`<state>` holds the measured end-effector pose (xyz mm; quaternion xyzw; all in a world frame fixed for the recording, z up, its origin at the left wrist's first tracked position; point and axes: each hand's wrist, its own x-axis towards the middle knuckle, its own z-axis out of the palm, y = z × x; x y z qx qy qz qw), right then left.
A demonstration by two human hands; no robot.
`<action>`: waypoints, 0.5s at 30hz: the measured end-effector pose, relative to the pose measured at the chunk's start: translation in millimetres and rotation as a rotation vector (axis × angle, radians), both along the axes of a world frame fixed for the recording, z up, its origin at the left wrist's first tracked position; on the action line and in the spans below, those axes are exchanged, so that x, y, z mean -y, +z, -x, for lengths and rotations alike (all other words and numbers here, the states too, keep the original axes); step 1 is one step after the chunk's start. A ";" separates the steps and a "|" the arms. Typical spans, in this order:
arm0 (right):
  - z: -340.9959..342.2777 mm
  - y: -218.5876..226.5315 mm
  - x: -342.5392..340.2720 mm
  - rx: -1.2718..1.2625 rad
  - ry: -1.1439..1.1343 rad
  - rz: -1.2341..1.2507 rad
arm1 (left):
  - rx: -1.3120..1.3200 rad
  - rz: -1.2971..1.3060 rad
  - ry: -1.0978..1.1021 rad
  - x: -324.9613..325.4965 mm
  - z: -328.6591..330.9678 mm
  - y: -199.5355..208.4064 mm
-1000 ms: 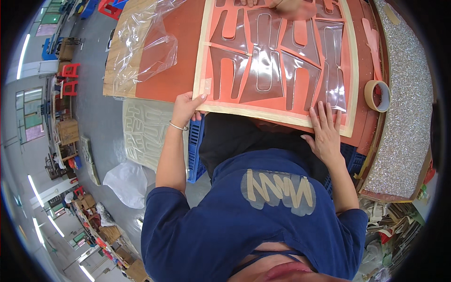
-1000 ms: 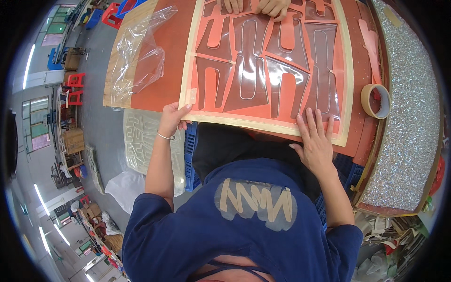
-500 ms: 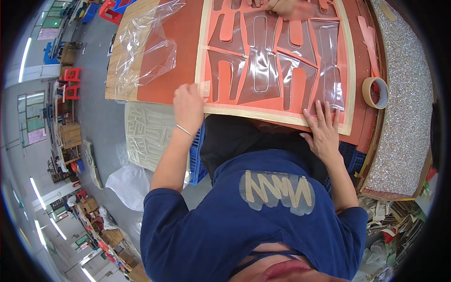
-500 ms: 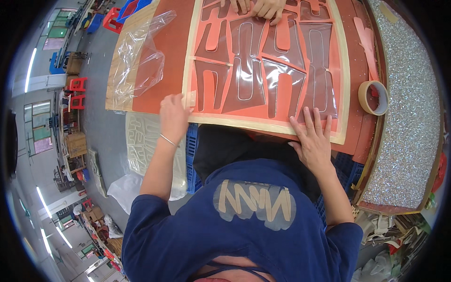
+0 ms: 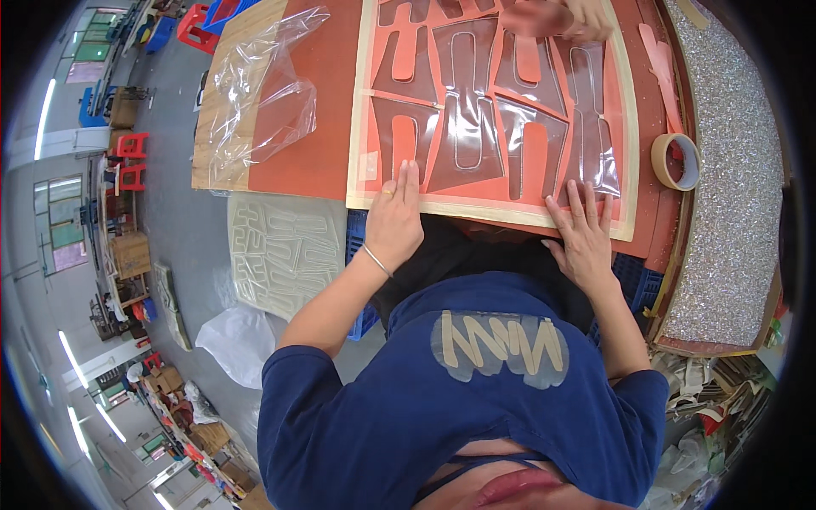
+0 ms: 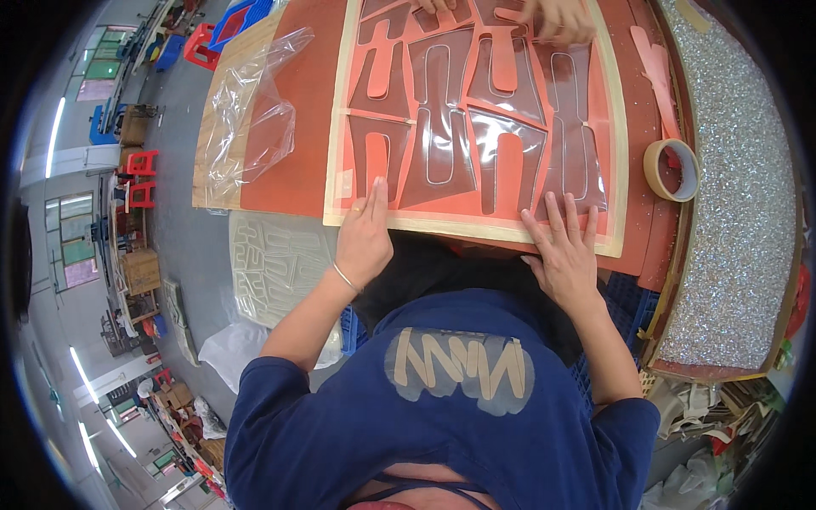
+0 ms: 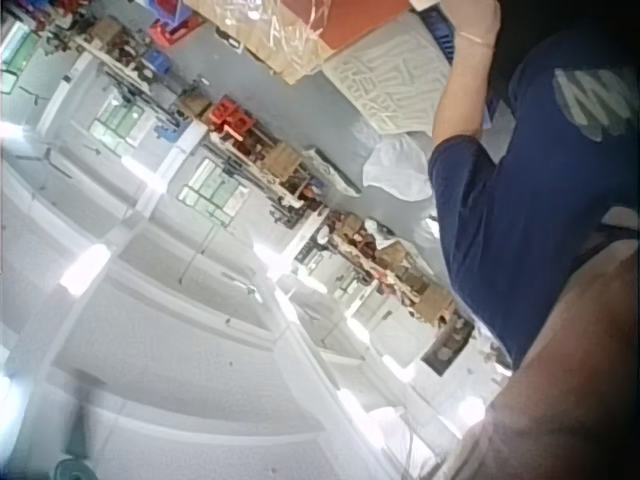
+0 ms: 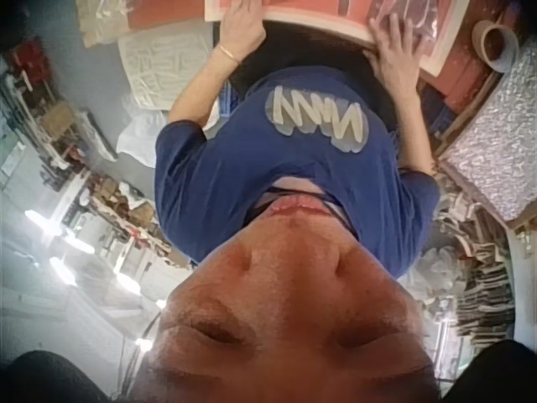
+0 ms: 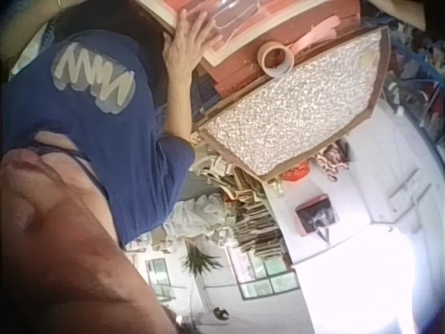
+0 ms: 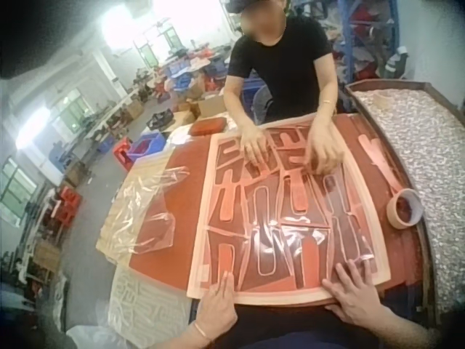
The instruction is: Aligning shoe component stencils, applying glitter-based material, and securing with tape in a workshop setting.
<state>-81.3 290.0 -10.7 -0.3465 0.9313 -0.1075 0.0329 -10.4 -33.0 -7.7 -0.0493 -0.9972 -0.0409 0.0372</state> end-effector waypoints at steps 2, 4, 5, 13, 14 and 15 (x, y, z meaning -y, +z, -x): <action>-0.3 -0.1 0.0 -0.005 -0.006 0.003 | 0.009 -0.054 -0.025 3.4 11.9 1.5; -0.6 -0.4 -0.2 -0.006 -0.007 0.000 | 0.001 -0.082 -0.041 4.6 20.9 1.8; -0.9 -0.5 -0.5 -0.013 -0.008 0.007 | 0.017 -0.110 -0.029 4.9 24.3 1.8; -0.5 -0.2 -0.8 0.010 -0.012 0.004 | 0.063 -0.226 0.090 17.1 52.7 1.8; -0.7 0.3 -1.1 0.019 -0.010 0.009 | 0.087 -0.214 0.114 17.6 58.0 1.9; -0.3 0.7 -1.4 0.028 -0.011 0.011 | 0.111 -0.205 0.134 17.2 64.3 2.3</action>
